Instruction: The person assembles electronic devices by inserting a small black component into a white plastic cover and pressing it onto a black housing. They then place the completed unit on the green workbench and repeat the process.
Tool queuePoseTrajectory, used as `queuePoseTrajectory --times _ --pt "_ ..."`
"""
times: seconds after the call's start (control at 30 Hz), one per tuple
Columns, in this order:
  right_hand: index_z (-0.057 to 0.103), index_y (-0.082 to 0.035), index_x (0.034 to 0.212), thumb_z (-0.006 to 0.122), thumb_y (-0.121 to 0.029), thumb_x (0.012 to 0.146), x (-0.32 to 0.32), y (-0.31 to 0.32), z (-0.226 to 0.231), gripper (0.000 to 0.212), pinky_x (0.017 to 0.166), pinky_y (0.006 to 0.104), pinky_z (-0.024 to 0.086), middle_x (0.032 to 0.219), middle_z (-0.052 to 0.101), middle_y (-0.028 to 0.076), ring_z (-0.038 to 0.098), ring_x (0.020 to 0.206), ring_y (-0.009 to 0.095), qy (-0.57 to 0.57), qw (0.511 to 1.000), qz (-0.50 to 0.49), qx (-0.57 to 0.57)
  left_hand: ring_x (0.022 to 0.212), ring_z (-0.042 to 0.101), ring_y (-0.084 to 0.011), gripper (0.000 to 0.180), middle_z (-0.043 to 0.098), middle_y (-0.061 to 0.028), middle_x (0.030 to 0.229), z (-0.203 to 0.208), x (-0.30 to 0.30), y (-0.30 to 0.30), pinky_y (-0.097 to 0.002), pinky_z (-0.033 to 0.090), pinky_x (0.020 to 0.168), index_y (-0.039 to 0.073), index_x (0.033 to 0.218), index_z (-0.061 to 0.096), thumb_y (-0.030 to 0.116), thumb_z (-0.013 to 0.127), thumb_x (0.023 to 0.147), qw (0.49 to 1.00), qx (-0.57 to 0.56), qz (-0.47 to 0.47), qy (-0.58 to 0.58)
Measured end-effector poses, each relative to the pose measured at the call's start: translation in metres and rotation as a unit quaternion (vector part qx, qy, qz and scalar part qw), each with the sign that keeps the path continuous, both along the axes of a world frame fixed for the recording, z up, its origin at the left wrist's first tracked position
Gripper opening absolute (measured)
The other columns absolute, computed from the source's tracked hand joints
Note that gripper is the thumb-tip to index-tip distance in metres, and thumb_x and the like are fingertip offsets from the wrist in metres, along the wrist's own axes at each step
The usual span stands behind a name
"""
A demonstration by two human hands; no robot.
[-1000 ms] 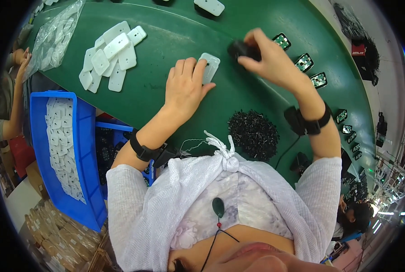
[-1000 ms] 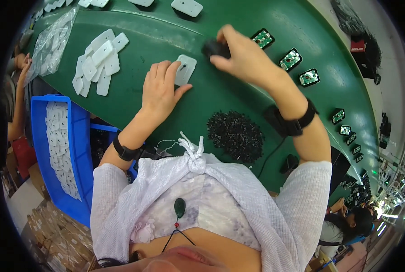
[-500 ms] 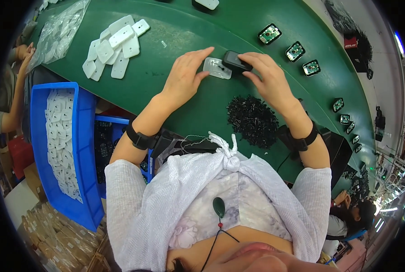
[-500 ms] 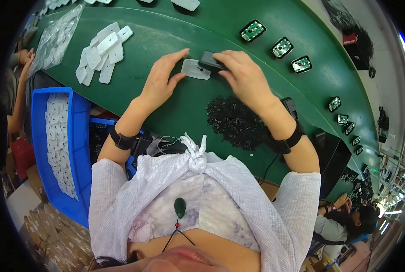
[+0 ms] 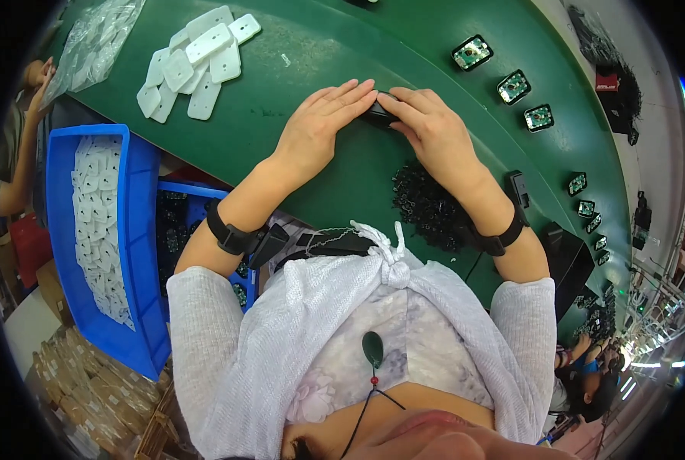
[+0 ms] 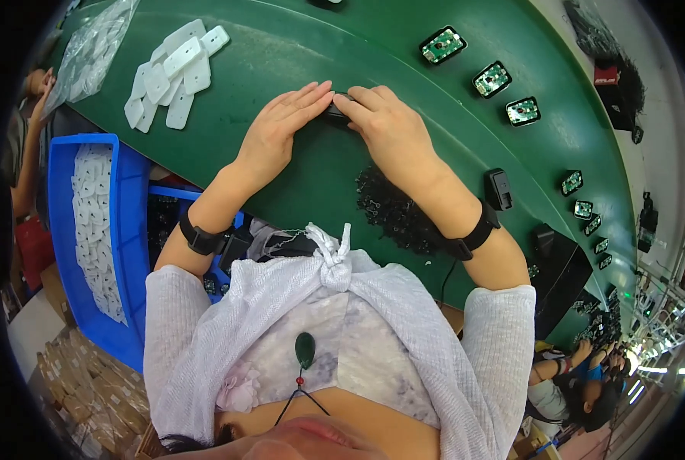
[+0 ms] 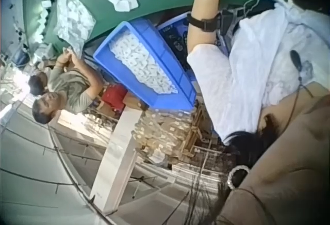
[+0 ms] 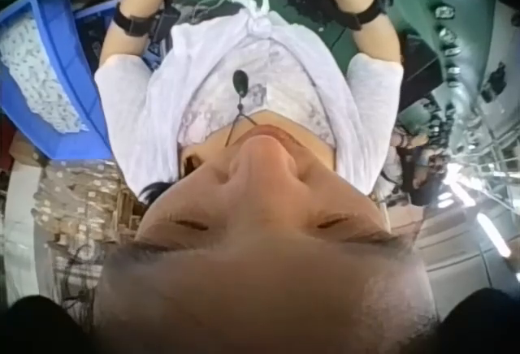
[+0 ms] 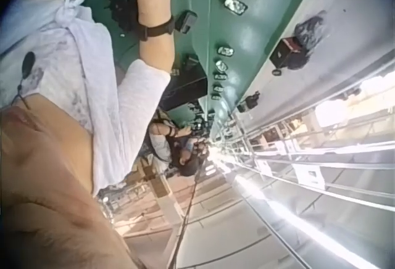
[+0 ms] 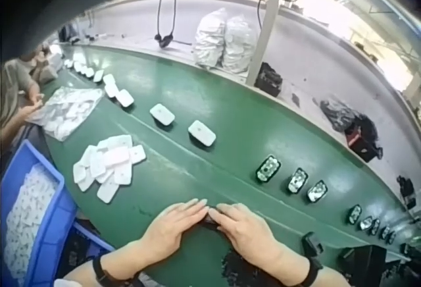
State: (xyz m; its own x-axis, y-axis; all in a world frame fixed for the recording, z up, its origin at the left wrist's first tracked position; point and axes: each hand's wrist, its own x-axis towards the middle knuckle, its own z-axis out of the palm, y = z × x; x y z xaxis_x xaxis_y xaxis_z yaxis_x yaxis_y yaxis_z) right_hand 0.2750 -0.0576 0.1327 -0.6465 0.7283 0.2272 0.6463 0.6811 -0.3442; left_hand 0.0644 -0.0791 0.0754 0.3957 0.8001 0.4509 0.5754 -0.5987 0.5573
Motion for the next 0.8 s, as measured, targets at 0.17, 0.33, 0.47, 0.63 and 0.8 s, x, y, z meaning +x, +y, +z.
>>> queuePoseTrajectory --times 0.17,0.33,0.47,0.63,0.8 --pt "0.064 -0.009 0.114 0.067 -0.001 0.072 0.004 -0.005 -0.012 0.042 0.078 0.0338 0.054 0.110 0.062 0.005 0.060 0.095 0.023 -0.015 0.996 -0.021 0.085 0.124 0.052 -0.0262 0.054 0.052 -0.0079 0.138 0.004 0.002 -0.001 -0.0406 0.040 0.103 0.008 0.131 0.054 -0.002 0.054 0.078 0.996 0.030 0.011 0.086" --pt "0.064 -0.007 0.118 0.070 -0.002 0.076 0.020 0.026 -0.003 0.043 0.080 0.0311 0.052 0.114 0.064 0.007 0.062 0.094 0.022 0.087 0.985 -0.010 -0.148 0.114 0.057 -0.0266 0.053 0.055 -0.0142 0.131 0.005 0.017 0.005 -0.0391 0.045 0.096 0.005 0.128 0.055 0.004 0.066 0.076 0.994 0.055 0.043 0.086" --pt "0.060 -0.003 0.122 0.067 -0.013 0.088 0.016 0.027 0.024 0.036 0.086 0.0282 0.049 0.113 0.064 0.007 0.061 0.095 0.014 0.310 0.863 -0.113 -0.382 0.091 0.067 -0.0234 0.039 0.068 -0.0150 0.106 0.023 0.024 0.008 -0.0326 0.052 0.078 -0.004 0.117 0.059 0.012 0.069 0.083 0.954 -0.236 0.103 -0.156" --pt "0.056 -0.003 0.125 0.071 -0.018 0.086 0.013 0.015 0.030 0.044 0.089 0.0286 0.046 0.106 0.063 0.007 0.059 0.100 0.014 0.315 0.887 -0.085 -0.327 0.083 0.067 -0.0141 0.035 0.069 -0.0109 0.095 0.031 0.032 0.000 -0.0243 0.050 0.070 -0.008 0.112 0.060 0.019 0.065 0.091 0.802 -0.421 0.019 -0.423" --pt "0.057 -0.002 0.117 0.071 -0.015 0.085 0.000 0.017 0.025 0.037 0.086 0.0282 0.047 0.104 0.064 0.006 0.060 0.095 0.013 0.330 0.892 -0.106 -0.290 0.083 0.067 -0.0145 0.034 0.069 -0.0112 0.096 0.034 0.033 -0.002 -0.0243 0.050 0.071 -0.008 0.112 0.060 0.020 0.064 0.092 0.801 -0.419 0.024 -0.428"
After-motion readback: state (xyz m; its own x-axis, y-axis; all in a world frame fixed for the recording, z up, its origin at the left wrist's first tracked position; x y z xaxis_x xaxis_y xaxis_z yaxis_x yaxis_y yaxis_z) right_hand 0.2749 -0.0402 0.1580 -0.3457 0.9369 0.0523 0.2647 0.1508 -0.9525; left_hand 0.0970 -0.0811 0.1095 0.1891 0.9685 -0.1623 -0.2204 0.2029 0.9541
